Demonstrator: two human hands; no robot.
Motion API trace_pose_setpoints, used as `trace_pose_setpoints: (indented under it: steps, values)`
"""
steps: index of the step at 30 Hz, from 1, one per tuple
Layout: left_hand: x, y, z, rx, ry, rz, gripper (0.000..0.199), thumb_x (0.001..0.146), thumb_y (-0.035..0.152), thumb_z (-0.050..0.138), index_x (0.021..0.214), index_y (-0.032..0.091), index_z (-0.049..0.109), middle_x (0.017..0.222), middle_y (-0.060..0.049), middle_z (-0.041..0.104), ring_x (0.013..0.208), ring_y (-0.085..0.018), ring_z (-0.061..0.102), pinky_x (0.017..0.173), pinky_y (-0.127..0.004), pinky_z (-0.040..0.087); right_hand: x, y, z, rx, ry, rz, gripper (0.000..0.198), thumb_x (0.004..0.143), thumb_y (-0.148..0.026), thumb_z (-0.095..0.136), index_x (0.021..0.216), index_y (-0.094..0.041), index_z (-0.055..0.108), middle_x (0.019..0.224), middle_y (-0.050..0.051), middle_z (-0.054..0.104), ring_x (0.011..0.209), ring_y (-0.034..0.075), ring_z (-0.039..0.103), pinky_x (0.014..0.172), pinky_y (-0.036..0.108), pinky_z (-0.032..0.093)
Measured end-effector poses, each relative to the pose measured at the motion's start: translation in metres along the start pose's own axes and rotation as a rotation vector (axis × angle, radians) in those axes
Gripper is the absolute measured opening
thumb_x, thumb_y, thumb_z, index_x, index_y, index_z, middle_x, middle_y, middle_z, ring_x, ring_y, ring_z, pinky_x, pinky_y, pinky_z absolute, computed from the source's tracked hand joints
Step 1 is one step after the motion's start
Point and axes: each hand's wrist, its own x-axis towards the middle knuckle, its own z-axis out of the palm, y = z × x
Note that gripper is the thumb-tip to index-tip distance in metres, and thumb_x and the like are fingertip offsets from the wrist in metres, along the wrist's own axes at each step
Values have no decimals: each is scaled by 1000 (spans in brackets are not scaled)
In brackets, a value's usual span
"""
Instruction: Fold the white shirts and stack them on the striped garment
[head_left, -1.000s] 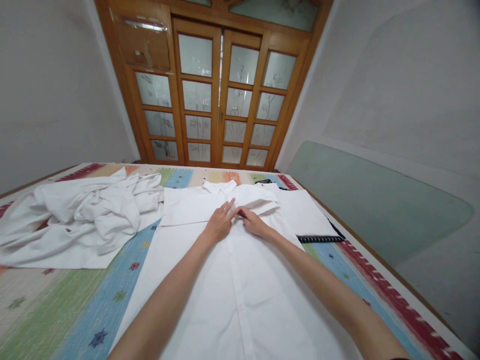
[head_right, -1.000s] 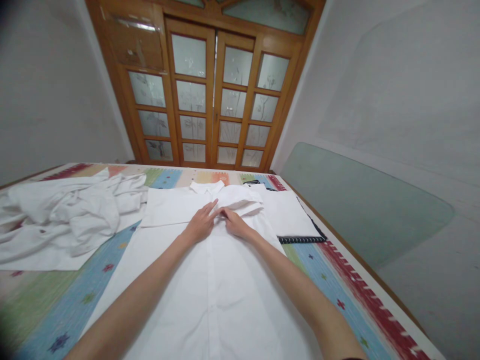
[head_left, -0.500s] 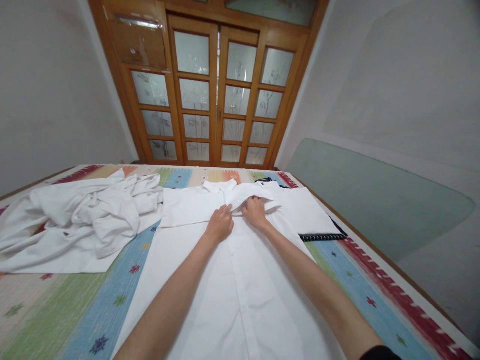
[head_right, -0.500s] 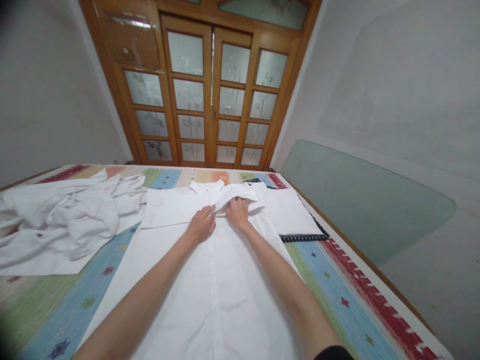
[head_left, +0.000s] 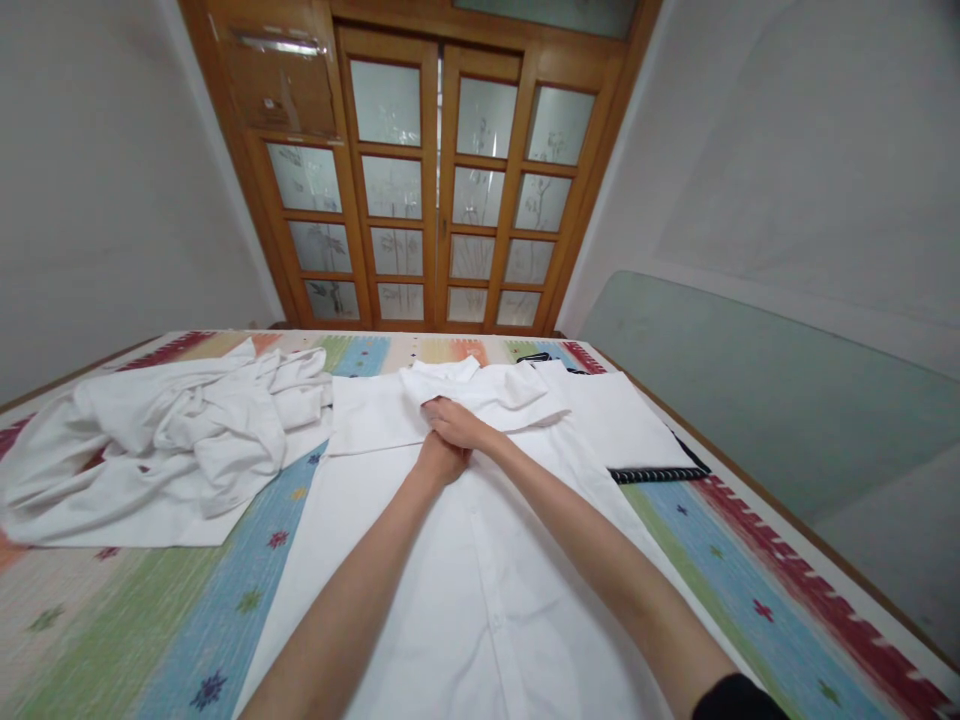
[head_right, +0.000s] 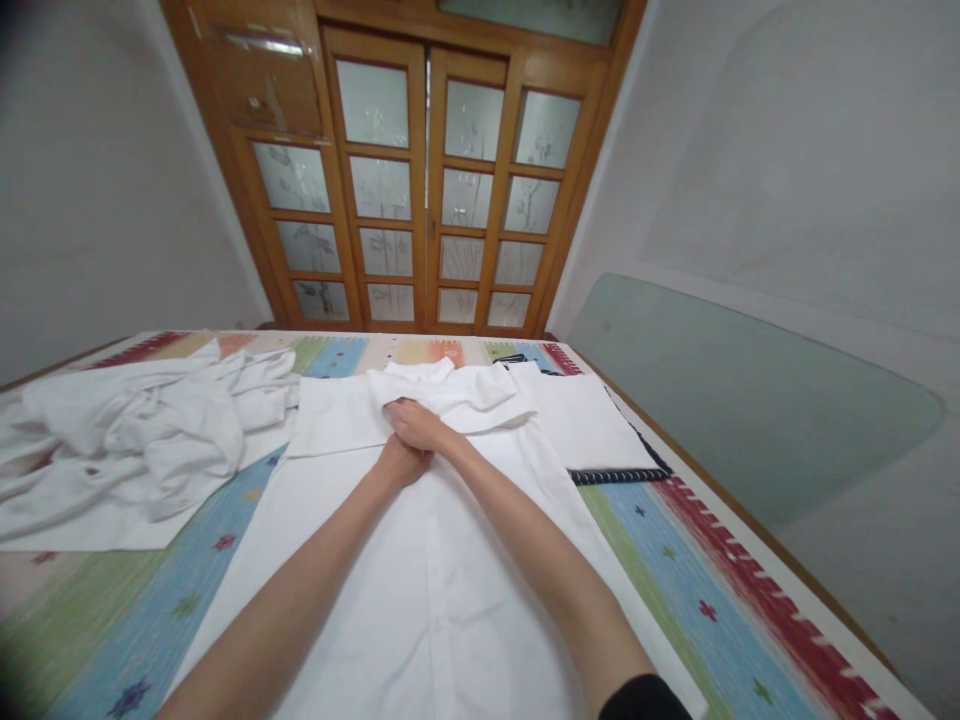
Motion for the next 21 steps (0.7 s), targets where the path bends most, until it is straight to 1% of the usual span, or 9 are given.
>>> trace_pose_setpoints:
  steps: [3,5,7,9,12,14,17,19,21]
  values:
    - [0,1,1,0,-111,-32,46,88,17,46,131,19,61,127,-11,67,123,-30,57,106,-42,40,-3,-7,3,99,-157,-89,41,85,-14,48,120,-22,67,130,4,65,122,21,57,105,34,40]
    - [1,3,-2,1,-168,-31,46,89,16,43,131,18,61,126,-10,68,124,-31,56,106,-42,40,-6,-7,1,149,-188,-88,38,88,-19,48,120,-24,68,132,2,64,122,21,58,105,33,40]
    - [2,5,-7,5,-189,-16,45,89,16,41,129,15,63,123,-11,69,122,-30,58,105,-40,42,-11,-5,-4,185,-127,-67,35,91,-22,47,119,-23,69,130,3,66,119,21,60,103,32,41]
    - [2,7,-13,10,-171,-20,40,88,17,43,120,12,67,114,-13,72,112,-29,63,98,-38,47,-18,1,-9,178,-19,-5,31,93,-25,47,112,-20,71,119,5,71,111,21,64,98,31,43]
    - [1,10,-21,17,-131,-80,34,89,20,44,108,10,70,98,-17,74,89,-27,69,81,-38,52,-30,16,-19,65,122,143,31,96,-26,43,90,-17,72,94,7,75,88,20,66,84,30,46]
    - [0,13,-26,29,-65,-102,33,92,23,40,103,11,69,88,-16,73,81,-26,69,75,-37,52,-41,30,-25,-44,207,231,33,96,-25,41,81,-16,69,86,8,73,83,20,63,82,30,45]
    - [0,13,-31,78,48,-111,34,94,23,37,92,14,69,81,-15,69,85,-25,66,76,-36,50,-60,51,-31,-173,307,315,21,90,-18,48,82,-15,67,89,11,71,90,22,59,87,32,43]
    - [0,9,-33,125,92,-140,28,91,19,41,91,14,68,87,-16,67,94,-27,63,82,-38,48,-72,62,-31,-191,317,310,16,84,-12,51,85,-15,67,92,10,70,93,22,58,89,32,43]
    - [1,3,-34,156,107,-191,25,87,15,45,95,13,68,97,-16,66,102,-28,59,87,-41,47,-81,69,-29,-184,307,273,18,82,-10,51,87,-17,67,95,9,69,96,21,57,93,32,43]
